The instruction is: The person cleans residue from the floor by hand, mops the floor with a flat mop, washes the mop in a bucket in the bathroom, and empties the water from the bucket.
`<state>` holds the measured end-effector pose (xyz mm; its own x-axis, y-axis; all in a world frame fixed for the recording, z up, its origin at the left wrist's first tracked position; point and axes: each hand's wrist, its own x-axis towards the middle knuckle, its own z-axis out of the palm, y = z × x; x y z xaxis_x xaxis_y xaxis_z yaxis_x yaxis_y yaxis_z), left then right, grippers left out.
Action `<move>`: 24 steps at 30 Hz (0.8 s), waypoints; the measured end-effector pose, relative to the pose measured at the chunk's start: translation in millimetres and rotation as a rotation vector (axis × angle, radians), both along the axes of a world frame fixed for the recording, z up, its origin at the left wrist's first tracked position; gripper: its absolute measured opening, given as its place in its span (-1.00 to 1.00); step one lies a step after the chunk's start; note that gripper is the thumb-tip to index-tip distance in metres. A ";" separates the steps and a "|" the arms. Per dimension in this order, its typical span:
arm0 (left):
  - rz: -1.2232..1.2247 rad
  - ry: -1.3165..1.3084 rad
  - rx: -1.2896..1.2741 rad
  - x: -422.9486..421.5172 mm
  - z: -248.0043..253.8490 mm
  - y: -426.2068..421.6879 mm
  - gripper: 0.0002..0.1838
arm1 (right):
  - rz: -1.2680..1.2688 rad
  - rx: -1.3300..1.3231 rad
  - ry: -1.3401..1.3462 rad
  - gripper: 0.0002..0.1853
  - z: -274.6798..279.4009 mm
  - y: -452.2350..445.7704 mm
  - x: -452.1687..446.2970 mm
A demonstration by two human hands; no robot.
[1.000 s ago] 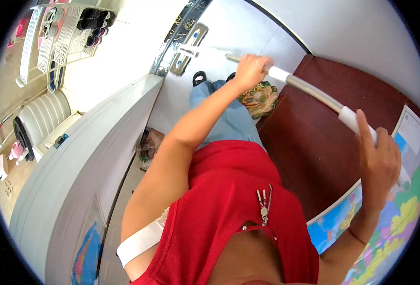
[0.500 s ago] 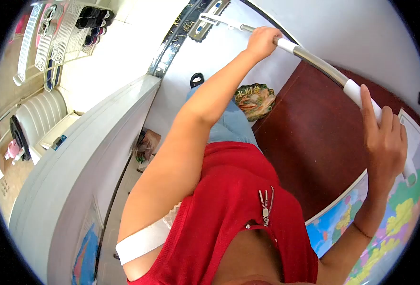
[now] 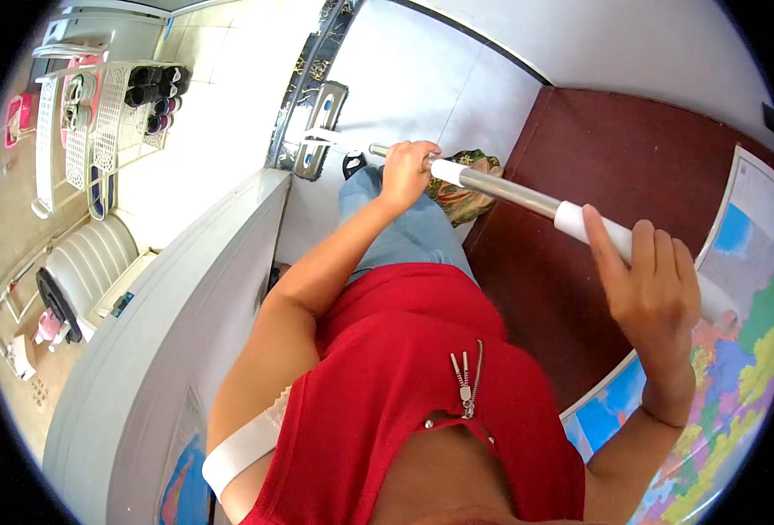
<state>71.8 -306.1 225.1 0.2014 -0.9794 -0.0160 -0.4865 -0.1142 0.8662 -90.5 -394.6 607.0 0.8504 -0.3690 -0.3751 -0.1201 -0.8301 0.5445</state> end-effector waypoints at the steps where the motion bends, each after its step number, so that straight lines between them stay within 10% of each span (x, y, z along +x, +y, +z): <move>1: -0.003 -0.002 -0.040 -5.5 -0.9 -8.4 -0.86 | -0.059 0.005 0.022 -0.55 0.6 0.0 -3.5; 24: -0.129 0.003 -0.132 -36.4 21.8 -161.1 -0.87 | 0.008 -0.425 0.247 -0.43 23.9 -30.7 -21.6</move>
